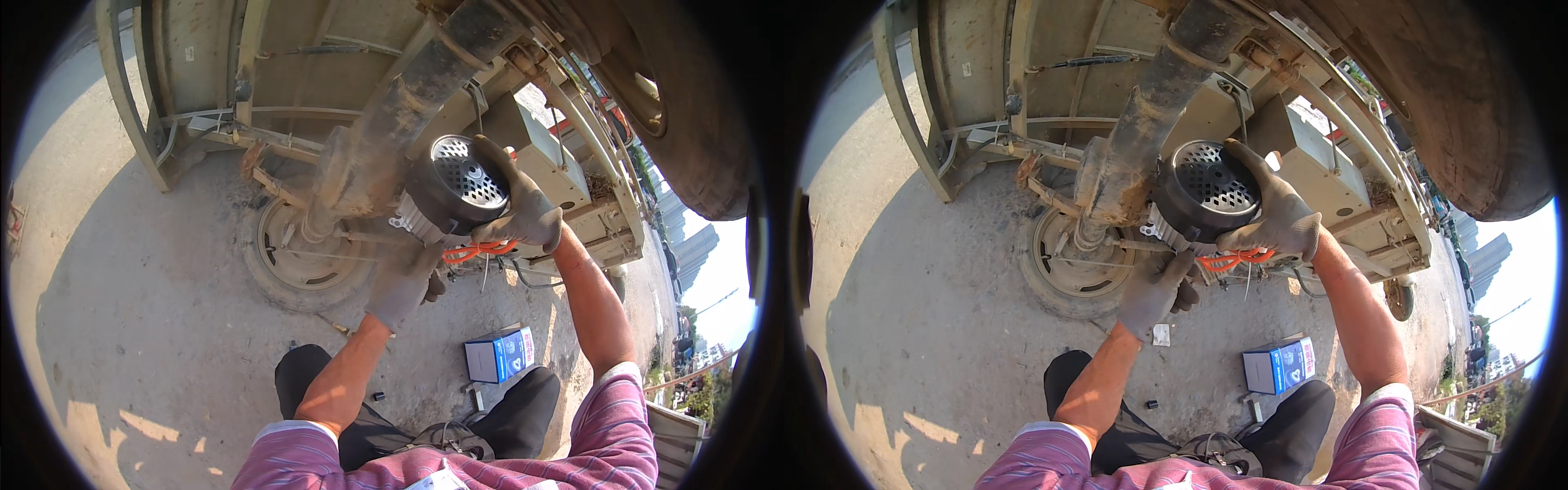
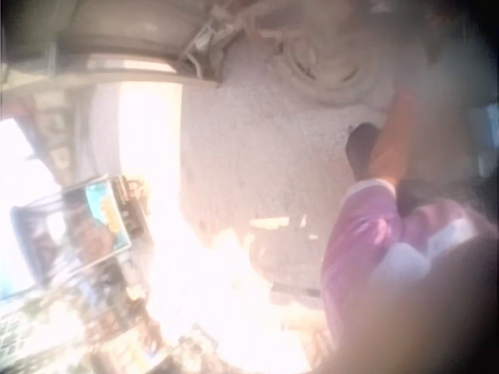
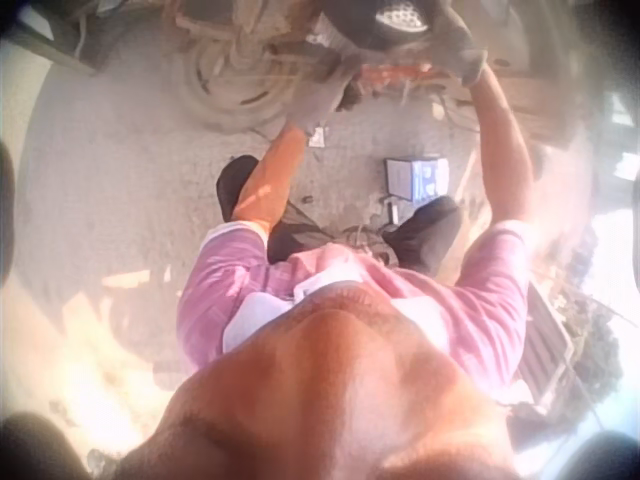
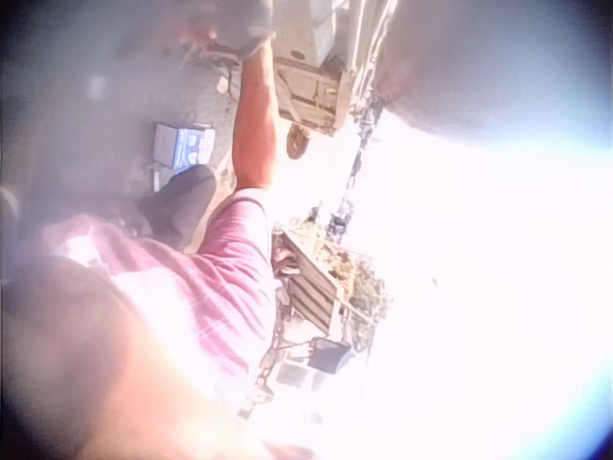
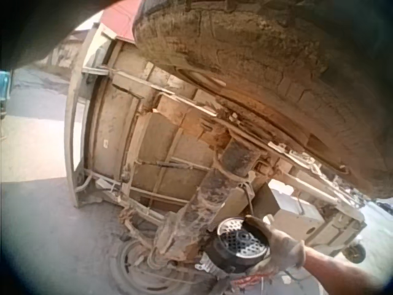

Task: The person removes a component from the motorcycle's engine area, then cleans and prepares a new stator assembly on the ground before lifting it to install it back onto the motorcycle.

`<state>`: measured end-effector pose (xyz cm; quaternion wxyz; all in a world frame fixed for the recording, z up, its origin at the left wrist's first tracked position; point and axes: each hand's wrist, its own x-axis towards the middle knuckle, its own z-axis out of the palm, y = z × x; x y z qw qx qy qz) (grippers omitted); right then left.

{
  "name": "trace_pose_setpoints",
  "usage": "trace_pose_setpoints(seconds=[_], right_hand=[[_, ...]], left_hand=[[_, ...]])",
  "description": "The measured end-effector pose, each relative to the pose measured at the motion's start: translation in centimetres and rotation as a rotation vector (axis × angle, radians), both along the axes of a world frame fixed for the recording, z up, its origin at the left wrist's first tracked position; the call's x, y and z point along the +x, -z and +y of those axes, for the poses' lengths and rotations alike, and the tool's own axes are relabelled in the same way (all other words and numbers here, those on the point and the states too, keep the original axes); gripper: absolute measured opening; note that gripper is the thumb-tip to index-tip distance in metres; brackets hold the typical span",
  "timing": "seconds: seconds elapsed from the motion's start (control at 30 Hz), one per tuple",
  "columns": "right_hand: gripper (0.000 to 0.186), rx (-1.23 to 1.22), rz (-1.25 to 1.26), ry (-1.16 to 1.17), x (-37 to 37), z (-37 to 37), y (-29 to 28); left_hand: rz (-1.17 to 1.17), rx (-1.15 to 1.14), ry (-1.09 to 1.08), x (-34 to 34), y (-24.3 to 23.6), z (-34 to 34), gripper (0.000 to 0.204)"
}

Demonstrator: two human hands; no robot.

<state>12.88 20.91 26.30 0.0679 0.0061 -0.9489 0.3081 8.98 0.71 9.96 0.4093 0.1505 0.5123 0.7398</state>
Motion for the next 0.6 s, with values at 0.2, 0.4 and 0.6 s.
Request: trace_pose_setpoints(seconds=[0.2,0.4,0.6], right_hand=[[0.142,-0.275,0.041,-0.019,1.2,0.5,2.3],[0.129,-0.25,0.022,0.082,0.3,0.6,1.6],[0.115,-0.378,0.074,0.086,-0.2,0.0,2.1]], left_hand=[[0.175,-0.009,-0.04,-0.4,-0.1,-0.4,0.046],[0.198,-0.049,-0.1,0.2,-0.4,0.2,0.044],[0.416,-0.084,-0.21,0.3,0.4,0.9,0.042]])
